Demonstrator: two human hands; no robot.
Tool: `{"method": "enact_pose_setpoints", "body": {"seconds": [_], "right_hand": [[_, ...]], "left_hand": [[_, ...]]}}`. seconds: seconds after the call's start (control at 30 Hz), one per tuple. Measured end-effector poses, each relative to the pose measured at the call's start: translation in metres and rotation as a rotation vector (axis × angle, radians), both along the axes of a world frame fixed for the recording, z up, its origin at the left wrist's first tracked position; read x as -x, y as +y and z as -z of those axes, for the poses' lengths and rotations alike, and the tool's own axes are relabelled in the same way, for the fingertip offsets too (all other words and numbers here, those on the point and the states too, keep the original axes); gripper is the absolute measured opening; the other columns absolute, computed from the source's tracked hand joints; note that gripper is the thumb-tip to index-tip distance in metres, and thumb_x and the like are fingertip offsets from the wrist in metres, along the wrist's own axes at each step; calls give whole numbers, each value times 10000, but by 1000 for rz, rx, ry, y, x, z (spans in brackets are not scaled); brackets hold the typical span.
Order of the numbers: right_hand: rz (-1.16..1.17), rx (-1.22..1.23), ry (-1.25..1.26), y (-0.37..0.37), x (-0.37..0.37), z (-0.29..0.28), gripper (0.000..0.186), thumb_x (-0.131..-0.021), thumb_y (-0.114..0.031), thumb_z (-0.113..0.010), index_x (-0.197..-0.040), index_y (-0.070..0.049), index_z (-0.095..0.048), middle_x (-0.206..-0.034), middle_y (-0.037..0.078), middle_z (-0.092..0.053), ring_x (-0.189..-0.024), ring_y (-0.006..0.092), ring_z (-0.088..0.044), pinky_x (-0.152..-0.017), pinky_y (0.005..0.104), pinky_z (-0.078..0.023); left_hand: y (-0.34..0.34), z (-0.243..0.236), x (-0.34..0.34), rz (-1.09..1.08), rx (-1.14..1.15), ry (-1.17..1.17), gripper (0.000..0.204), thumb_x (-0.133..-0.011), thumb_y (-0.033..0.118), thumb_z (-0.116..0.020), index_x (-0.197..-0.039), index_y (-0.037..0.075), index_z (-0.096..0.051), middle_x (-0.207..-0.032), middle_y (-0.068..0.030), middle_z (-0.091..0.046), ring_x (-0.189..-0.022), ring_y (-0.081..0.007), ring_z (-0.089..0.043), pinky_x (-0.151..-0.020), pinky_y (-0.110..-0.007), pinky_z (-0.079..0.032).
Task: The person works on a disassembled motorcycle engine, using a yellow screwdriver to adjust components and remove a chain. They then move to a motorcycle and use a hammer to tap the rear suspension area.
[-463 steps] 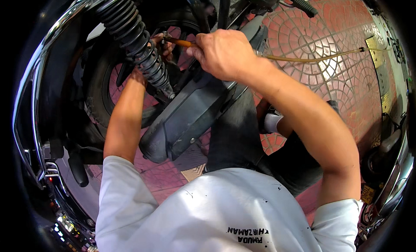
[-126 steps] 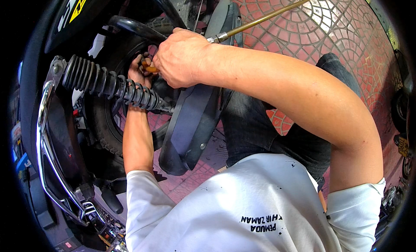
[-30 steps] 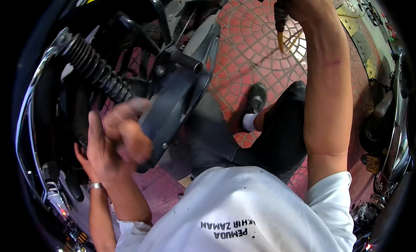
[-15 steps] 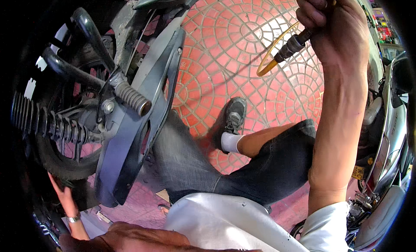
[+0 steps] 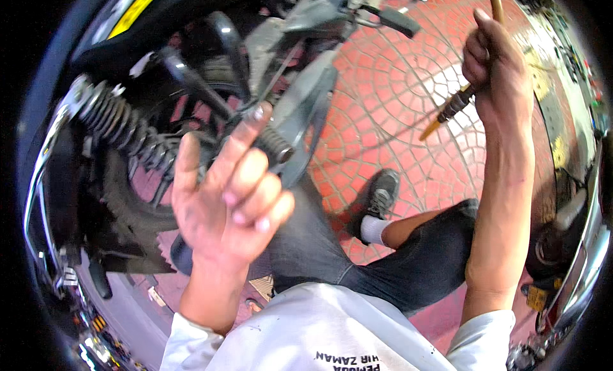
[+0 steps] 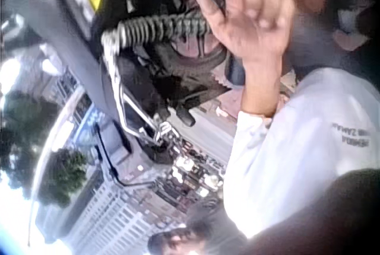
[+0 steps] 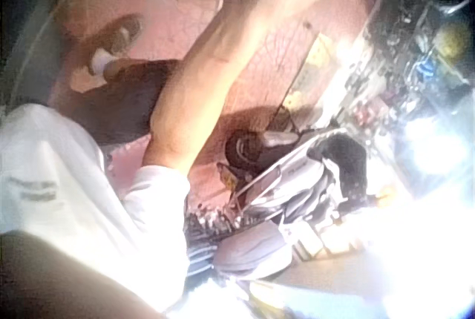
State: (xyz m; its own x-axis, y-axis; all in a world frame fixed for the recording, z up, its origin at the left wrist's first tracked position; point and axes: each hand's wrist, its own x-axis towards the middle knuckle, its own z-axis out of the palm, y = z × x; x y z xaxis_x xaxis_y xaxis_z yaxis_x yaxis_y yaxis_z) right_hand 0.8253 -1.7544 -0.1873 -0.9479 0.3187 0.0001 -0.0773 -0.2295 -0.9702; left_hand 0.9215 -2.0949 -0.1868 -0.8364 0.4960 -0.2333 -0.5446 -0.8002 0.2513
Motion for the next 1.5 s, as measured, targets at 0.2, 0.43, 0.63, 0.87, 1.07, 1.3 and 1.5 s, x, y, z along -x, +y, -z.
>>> {"method": "enact_pose_setpoints", "body": {"seconds": [0.2,0.43,0.63,0.87,1.07,1.3,1.5], "right_hand": [[-5,-1,-31,-13,2,-5,225,-1037,-243,-627,-875,-108,-549,-658,-46,-412,-504,62,-341,-469,243,-252],[-3,-77,-68,-34,10,-1,211,-1015,-227,-680,-896,-86,-577,-670,-46,-432,-514,49,-347,-459,245,-244],[-80,-68,-78,-36,20,5,223,-1015,-250,-684,-896,-105,-562,-668,-54,-447,-497,41,-344,-449,245,-248],[-103,-123,-90,-45,18,5,226,-997,-263,-699,-917,-75,-603,-673,-70,-463,-506,24,-367,-451,231,-265],[-101,-169,-95,-36,19,11,231,-1002,-273,-690,-933,-66,-613,-678,-69,-468,-520,29,-377,-456,231,-271],[-87,-187,-96,-37,18,10,265,-999,-292,-706,-891,-101,-558,-681,-54,-456,-509,38,-360,-460,231,-281],[-98,-183,-94,-33,19,15,237,-1007,-270,-686,-920,-65,-607,-677,-65,-466,-528,31,-383,-466,228,-283]], "left_hand": [[-43,31,27,-393,92,96,548,-1048,361,-438,-1381,-54,-566,-703,-14,-426,-618,-162,-422,-654,-336,-362],[-57,77,79,-737,274,-177,185,-1055,179,-466,-908,85,-528,-745,13,-383,-667,-149,-340,-653,-323,-317],[-65,85,112,-814,352,-263,385,-1122,313,-387,-840,101,-540,-729,14,-429,-666,-158,-364,-663,-324,-346],[-101,141,152,-935,412,-569,355,-1092,451,-349,-1049,163,-552,-639,37,-388,-557,-154,-378,-595,-352,-363],[-91,121,154,-933,389,-564,249,-993,344,-398,-905,135,-501,-644,-4,-419,-542,-177,-401,-567,-335,-379],[-103,127,158,-899,326,-498,555,-1000,605,-354,-720,129,-407,-636,-32,-399,-554,-202,-377,-570,-344,-370],[-108,134,158,-884,377,-482,697,-990,756,-236,-723,130,-387,-675,-38,-414,-600,-204,-379,-644,-374,-362]]}}
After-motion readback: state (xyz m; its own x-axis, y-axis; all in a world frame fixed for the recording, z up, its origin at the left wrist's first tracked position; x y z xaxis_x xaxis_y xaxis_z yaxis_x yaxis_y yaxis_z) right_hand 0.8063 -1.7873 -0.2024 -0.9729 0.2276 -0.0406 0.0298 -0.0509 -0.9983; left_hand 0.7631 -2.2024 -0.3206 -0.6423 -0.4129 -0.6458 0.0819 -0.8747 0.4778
